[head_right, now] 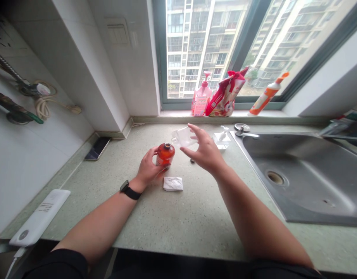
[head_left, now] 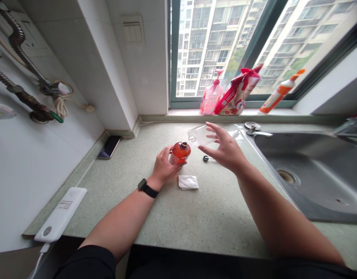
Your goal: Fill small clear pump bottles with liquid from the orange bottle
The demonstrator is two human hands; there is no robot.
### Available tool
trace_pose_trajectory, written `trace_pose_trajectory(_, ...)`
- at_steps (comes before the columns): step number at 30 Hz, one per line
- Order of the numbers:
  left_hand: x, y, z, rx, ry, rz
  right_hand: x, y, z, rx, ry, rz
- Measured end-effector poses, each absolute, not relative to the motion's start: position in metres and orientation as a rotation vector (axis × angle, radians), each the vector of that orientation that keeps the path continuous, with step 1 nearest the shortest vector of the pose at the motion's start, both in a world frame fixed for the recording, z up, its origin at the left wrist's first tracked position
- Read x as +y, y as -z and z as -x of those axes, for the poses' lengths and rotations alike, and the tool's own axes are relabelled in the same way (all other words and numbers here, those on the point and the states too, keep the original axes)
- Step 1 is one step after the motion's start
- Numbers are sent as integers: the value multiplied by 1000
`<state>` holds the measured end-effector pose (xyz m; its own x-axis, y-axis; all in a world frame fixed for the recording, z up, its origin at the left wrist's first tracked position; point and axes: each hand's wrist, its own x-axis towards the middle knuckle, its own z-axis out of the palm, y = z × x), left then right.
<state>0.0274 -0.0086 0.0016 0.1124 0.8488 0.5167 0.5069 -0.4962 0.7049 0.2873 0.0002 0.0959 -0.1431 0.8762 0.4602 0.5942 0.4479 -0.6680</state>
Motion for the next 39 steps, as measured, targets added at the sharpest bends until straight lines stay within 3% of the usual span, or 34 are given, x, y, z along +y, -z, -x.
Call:
trace_pose_trajectory(7, 11, 4, -13, 1469, -1386, -1850, 10, -82, -294, -1397, -964, 1234)
trace_pose_trajectory(17, 24, 6, 3, 1615, -1508, -1814, -20, -11, -261, -977, -1513, 1192)
trace_pose_trajectory(22, -1, -19, 2, 1483, -1829, -2109, -17, -6, -263, -951, -1584, 1122)
trace_pose_trajectory(25, -18, -27, -10, 1228, -1614, -2277, -16, -6, -267, -936, -1578, 1080)
trace_pose_trajectory(30, -29, -19, -32, 1257, -1282, -2328, -19, -6, -267, -935, -1620, 978)
trace_pose_trajectory(39, -25, -18, -33, 1237, -1179, -2066, -24, -5, -263, -1254, -1607, 965)
